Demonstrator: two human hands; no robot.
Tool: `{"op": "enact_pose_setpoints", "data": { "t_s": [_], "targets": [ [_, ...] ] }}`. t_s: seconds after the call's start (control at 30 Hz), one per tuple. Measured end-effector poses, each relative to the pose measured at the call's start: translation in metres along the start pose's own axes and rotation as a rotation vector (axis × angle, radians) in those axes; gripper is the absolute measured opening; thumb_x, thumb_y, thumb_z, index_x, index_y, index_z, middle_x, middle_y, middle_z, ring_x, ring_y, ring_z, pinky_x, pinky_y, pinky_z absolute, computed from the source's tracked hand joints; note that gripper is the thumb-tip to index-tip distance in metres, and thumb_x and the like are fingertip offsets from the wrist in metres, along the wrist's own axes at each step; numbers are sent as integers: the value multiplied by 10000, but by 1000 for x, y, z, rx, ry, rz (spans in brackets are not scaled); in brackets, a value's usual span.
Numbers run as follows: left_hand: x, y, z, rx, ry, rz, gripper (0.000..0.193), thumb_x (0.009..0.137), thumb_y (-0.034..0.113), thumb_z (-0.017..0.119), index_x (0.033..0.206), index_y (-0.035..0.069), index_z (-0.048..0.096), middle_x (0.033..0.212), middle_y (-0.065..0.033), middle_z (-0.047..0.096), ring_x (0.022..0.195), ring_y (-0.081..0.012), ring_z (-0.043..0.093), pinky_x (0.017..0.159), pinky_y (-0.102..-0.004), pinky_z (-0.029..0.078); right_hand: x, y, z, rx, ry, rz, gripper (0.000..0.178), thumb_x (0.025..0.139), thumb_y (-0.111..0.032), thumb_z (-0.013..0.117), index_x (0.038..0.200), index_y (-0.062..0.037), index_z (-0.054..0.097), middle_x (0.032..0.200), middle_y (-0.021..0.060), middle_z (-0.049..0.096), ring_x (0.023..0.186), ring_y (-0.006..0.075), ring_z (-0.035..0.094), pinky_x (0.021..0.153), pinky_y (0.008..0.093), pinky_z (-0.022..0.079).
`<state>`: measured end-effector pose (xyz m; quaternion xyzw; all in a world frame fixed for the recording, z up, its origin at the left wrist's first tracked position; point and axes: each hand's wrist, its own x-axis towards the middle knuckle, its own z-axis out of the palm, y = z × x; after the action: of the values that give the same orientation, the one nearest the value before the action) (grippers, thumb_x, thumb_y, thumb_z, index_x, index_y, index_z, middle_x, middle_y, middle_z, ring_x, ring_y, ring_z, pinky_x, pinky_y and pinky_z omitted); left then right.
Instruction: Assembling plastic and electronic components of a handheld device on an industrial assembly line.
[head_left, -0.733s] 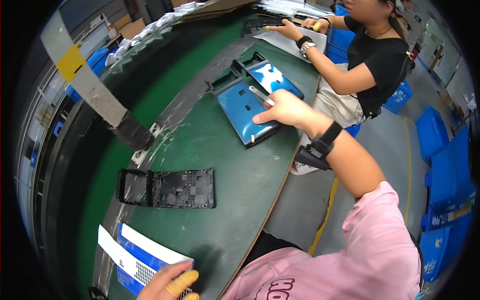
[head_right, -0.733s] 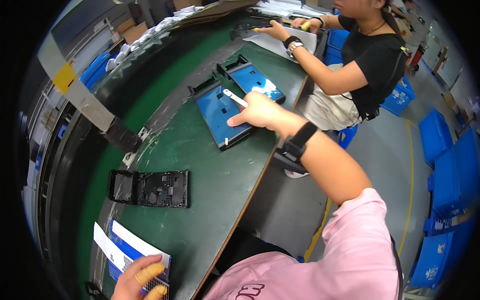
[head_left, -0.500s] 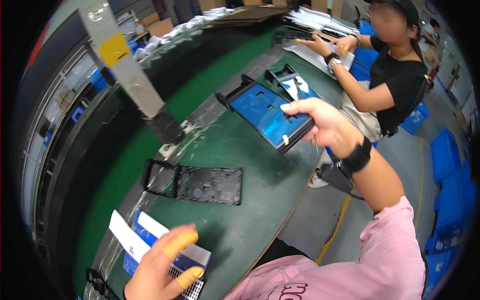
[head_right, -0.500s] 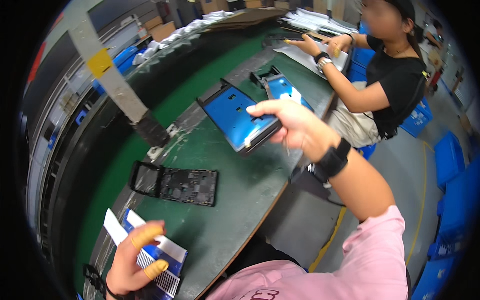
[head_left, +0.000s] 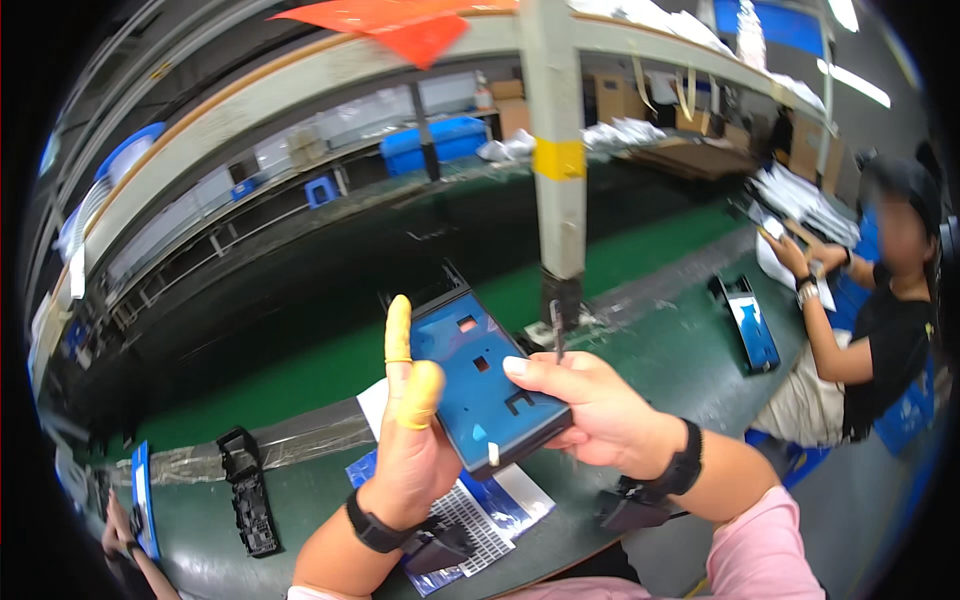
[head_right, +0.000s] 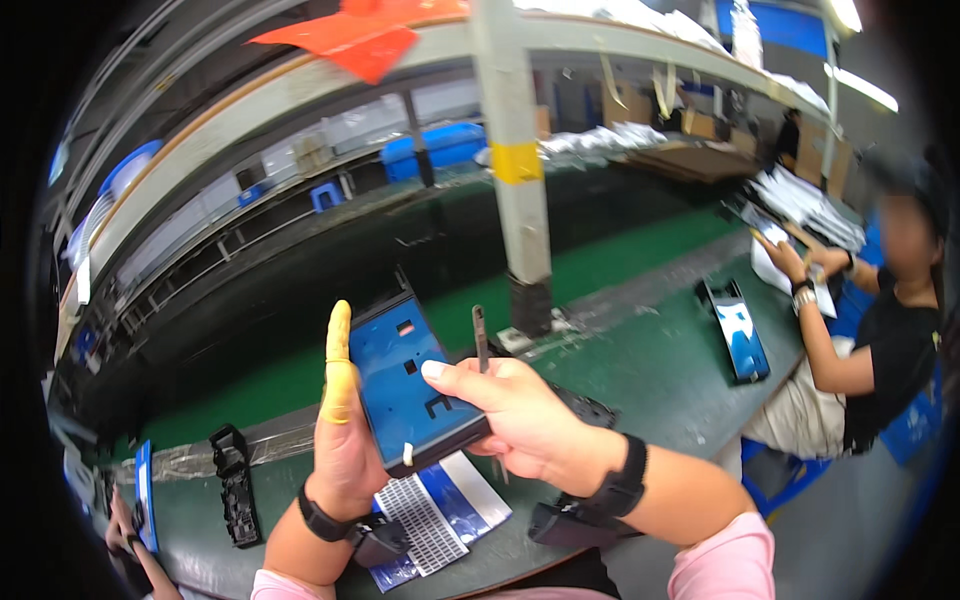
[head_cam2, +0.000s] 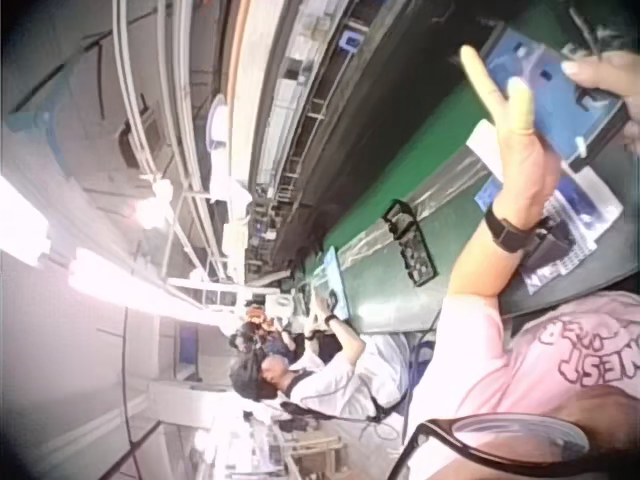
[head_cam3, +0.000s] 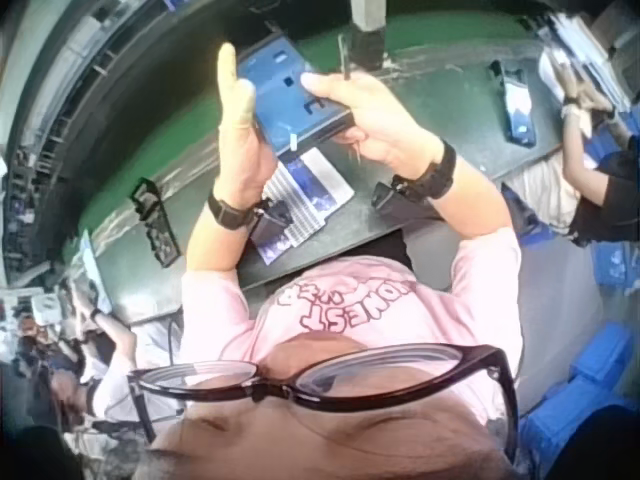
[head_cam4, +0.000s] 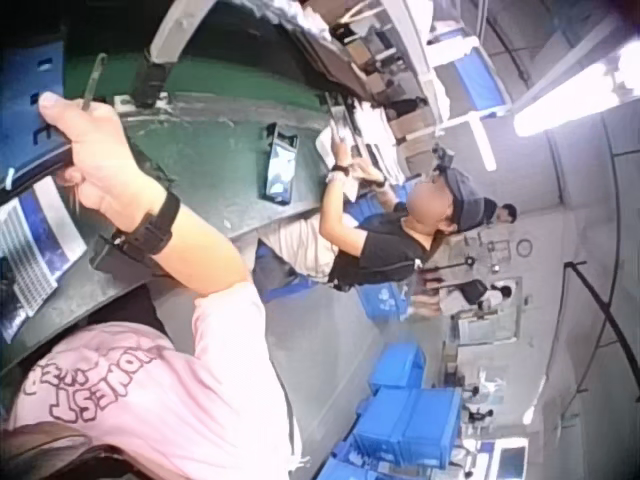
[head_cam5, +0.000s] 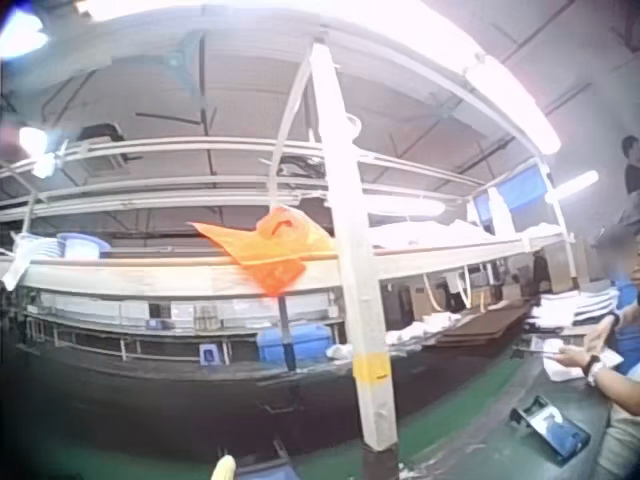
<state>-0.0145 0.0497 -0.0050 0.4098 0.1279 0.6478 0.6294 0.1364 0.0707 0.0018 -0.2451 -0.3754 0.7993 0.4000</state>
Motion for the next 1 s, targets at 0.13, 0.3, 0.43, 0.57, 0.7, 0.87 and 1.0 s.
{"op": "enact_pose_setpoints", "data": {
  "t_s": [0.13, 0.3, 0.43, 0.57, 0.7, 0.87, 1.0],
  "targets": [
    [2, 28, -5, 108, 216, 183, 739, 718, -130, 428, 1315, 213, 159, 1159, -132, 400, 970, -233, 505, 791, -352, 479, 47, 8, 22, -412, -29, -324, 312, 824, -308, 536, 791, 1, 560, 675, 17, 570, 574, 51, 518, 508, 206, 418],
    [1, 62, -28, 10, 280, 95, 721, 691, -140, 425, 1303, 155, 182, 1123, -143, 419, 943, -256, 524, 779, -385, 486, 34, 12, 46, -1249, 208, -1338, 168, 714, 8, 574, 878, 39, 561, 643, 87, 517, 489, 137, 476, 462, 240, 396],
    [-3, 65, -22, 13, 246, 109, 683, 664, -119, 451, 1277, 106, 255, 1150, -189, 426, 986, -302, 508, 813, -406, 466, 17, 29, 52, -1578, 29, -1438, 309, 625, 13, 630, 929, 29, 580, 630, 77, 510, 465, 185, 469, 434, 251, 393],
    [-2, 63, -16, 56, 237, 171, 751, 682, -138, 432, 1314, 153, 146, 1180, -179, 384, 1006, -289, 495, 792, -407, 478, 13, 21, 49, -1640, 88, -1466, 360, 593, -22, 679, 938, 22, 587, 607, 54, 485, 489, 166, 458, 437, 249, 386],
    [0, 56, -17, 54, 233, 137, 783, 696, -130, 441, 1323, 168, 80, 1184, -180, 378, 997, -284, 500, 787, -405, 481, 19, 28, 49, -1360, 90, -1473, 445, 629, -209, 712, 981, 28, 576, 670, 87, 473, 500, 136, 459, 391, 212, 360],
    [4, 48, -20, 131, 280, 130, 737, 718, -91, 442, 1316, 147, 83, 1162, -181, 407, 993, -288, 507, 796, -405, 475, 38, 25, 45, -1405, 133, -1034, 952, 505, -417, 782, 1161, 114, 343, 903, 173, 529, 706, 207, 547, 616, 286, 461],
    [8, 43, -27, 155, 290, 137, 720, 726, -93, 443, 1310, 125, 83, 1129, -172, 430, 960, -265, 522, 772, -377, 483, 41, 27, 44, -1424, 94, -891, 948, 530, -369, 783, 1179, 124, 298, 982, 219, 531, 863, 248, 573, 718, 312, 464]
  ]
}}
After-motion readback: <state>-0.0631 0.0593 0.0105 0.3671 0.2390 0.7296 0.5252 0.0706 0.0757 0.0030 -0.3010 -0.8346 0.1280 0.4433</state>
